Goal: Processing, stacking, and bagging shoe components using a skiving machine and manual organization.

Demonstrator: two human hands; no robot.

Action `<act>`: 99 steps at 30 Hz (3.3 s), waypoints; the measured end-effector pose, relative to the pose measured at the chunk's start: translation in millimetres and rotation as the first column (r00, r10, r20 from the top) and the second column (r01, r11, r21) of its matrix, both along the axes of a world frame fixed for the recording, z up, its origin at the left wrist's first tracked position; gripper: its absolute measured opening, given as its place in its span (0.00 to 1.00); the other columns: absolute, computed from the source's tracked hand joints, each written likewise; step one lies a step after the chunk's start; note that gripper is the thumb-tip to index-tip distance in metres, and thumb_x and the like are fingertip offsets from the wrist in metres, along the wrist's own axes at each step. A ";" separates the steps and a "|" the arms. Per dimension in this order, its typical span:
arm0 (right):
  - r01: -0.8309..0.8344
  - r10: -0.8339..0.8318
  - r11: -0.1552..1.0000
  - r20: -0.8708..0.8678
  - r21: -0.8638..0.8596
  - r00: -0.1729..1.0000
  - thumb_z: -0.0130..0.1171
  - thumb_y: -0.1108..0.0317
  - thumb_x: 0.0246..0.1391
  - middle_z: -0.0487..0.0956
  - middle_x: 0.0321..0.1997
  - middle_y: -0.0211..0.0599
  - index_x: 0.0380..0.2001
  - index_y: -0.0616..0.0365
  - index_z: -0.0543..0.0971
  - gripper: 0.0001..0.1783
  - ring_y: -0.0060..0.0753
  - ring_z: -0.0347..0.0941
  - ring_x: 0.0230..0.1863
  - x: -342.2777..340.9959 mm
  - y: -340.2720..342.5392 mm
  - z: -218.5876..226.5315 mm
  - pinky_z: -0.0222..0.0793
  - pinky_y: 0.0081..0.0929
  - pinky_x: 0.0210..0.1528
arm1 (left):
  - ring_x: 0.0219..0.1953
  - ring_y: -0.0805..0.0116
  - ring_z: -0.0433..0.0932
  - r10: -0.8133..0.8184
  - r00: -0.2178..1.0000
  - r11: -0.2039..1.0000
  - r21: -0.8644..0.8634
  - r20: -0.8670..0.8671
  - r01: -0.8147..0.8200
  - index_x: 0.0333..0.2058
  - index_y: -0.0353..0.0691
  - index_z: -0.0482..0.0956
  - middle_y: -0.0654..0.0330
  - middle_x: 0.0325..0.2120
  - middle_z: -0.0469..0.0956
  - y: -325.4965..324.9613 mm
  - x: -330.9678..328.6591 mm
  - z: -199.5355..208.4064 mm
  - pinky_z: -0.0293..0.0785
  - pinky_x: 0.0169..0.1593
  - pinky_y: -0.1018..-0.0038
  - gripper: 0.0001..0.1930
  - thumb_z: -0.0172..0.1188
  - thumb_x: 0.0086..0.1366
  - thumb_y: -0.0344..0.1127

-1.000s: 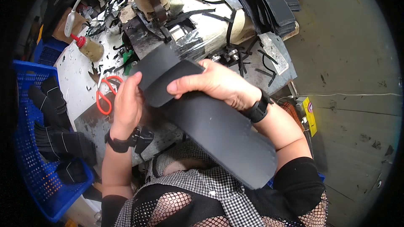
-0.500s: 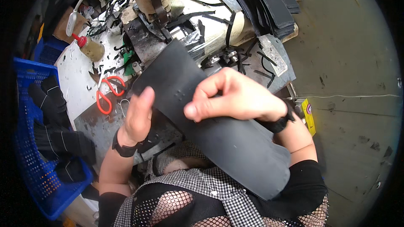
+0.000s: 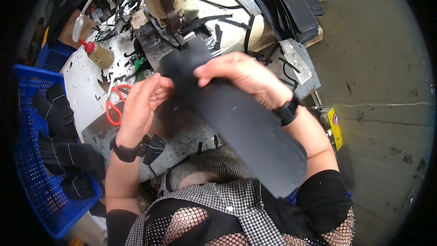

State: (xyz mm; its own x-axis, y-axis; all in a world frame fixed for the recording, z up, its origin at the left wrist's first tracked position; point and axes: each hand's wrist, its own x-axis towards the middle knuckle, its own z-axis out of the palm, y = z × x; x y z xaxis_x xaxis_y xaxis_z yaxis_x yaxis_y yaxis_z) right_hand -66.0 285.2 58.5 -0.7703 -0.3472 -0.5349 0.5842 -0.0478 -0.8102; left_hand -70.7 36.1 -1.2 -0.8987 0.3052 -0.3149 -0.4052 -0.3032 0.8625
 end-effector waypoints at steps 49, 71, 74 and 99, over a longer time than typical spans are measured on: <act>0.417 -0.115 0.907 -0.919 0.058 0.377 0.59 0.70 0.55 0.73 0.39 0.32 0.42 0.59 0.74 0.12 0.21 0.68 0.40 97.8 -36.4 -48.5 0.63 0.19 0.40 | 0.52 0.71 0.72 -0.203 0.923 0.978 -0.026 -0.327 0.206 0.59 0.31 0.61 0.53 0.50 0.73 33.8 30.4 41.5 0.68 0.56 0.75 0.24 0.54 0.67 0.29; 0.353 0.475 0.829 -0.880 0.434 -0.034 0.60 0.83 0.35 0.76 0.46 0.49 0.43 0.64 0.79 0.24 0.43 0.77 0.42 28.0 -6.1 -48.4 0.76 0.33 0.42 | 0.30 0.85 0.73 -0.482 0.874 0.803 -0.428 -0.058 0.414 0.31 0.37 0.72 0.67 0.28 0.78 -33.6 -26.1 47.0 0.71 0.33 0.85 0.07 0.59 0.66 0.33; 0.407 0.455 0.822 -0.889 0.398 -0.049 0.62 0.82 0.35 0.78 0.40 0.47 0.41 0.64 0.80 0.22 0.42 0.78 0.39 20.9 -12.1 -53.9 0.76 0.32 0.39 | 0.27 0.85 0.73 -0.475 0.880 0.807 -0.412 -0.029 0.422 0.31 0.38 0.73 0.67 0.25 0.78 -34.1 -37.0 50.2 0.70 0.31 0.85 0.08 0.59 0.66 0.34; 0.718 -0.423 0.694 -0.777 0.053 0.466 0.63 0.72 0.53 0.81 0.37 0.29 0.43 0.66 0.79 0.14 0.18 0.74 0.38 -27.6 185.5 16.8 0.68 0.16 0.43 | 0.34 0.82 0.76 -0.588 0.809 0.736 -0.414 0.001 0.535 0.36 0.34 0.73 0.65 0.32 0.79 -29.7 -50.4 57.1 0.73 0.40 0.82 0.08 0.62 0.61 0.26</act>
State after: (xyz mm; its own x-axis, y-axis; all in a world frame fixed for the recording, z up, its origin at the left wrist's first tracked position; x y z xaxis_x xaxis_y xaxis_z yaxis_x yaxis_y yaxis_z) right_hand -93.6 470.7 75.3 -0.8850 0.3961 0.2447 -0.1809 0.1917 -0.9646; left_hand -121.0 6.3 55.9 -0.6401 0.6472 -0.4139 -0.2813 0.3039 0.9102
